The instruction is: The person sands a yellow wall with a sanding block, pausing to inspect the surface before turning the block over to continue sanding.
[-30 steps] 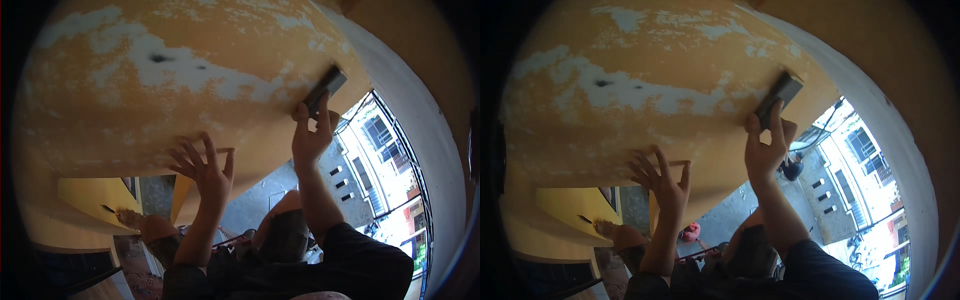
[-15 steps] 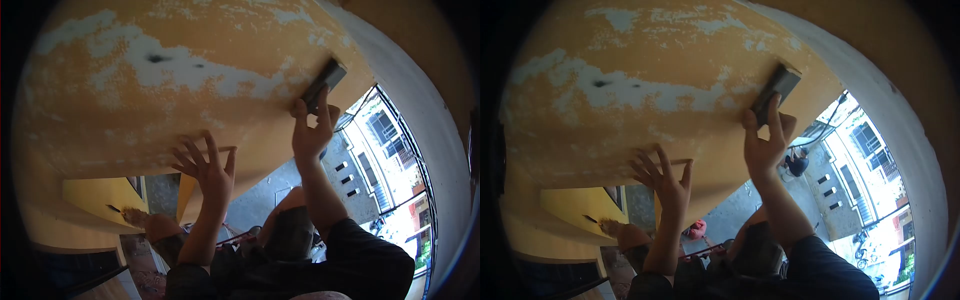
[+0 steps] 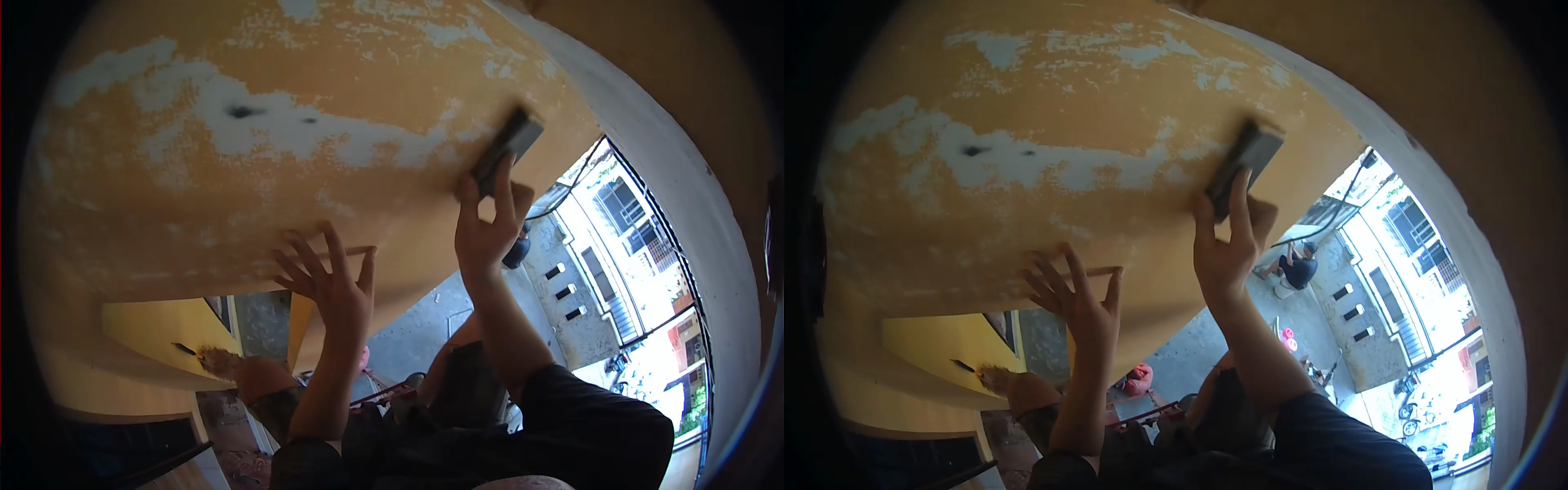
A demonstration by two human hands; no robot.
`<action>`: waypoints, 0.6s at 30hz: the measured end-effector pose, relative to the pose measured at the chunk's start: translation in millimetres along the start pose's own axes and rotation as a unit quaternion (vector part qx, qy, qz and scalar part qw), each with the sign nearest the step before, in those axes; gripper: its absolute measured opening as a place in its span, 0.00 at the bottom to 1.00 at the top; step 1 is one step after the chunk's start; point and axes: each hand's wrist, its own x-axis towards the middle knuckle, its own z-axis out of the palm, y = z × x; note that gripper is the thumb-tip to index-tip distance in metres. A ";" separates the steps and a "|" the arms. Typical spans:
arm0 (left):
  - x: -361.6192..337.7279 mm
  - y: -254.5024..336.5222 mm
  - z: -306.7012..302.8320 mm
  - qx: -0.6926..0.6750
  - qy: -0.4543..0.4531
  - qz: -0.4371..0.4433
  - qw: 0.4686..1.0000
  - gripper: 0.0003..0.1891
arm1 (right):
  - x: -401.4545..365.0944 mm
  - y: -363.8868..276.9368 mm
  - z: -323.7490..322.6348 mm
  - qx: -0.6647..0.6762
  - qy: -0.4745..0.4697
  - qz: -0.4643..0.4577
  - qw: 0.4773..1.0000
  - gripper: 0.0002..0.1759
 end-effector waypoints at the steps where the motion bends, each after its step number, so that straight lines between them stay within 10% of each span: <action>1: -0.3 1.4 0.3 0.009 -0.002 -0.001 1.000 0.46 | -3.6 2.9 1.2 0.002 0.005 0.008 1.000 0.34; 18: 2.0 3.2 -2.8 -0.035 -0.020 -0.016 0.999 0.42 | 16.9 -7.5 7.0 0.008 0.028 -0.016 0.999 0.34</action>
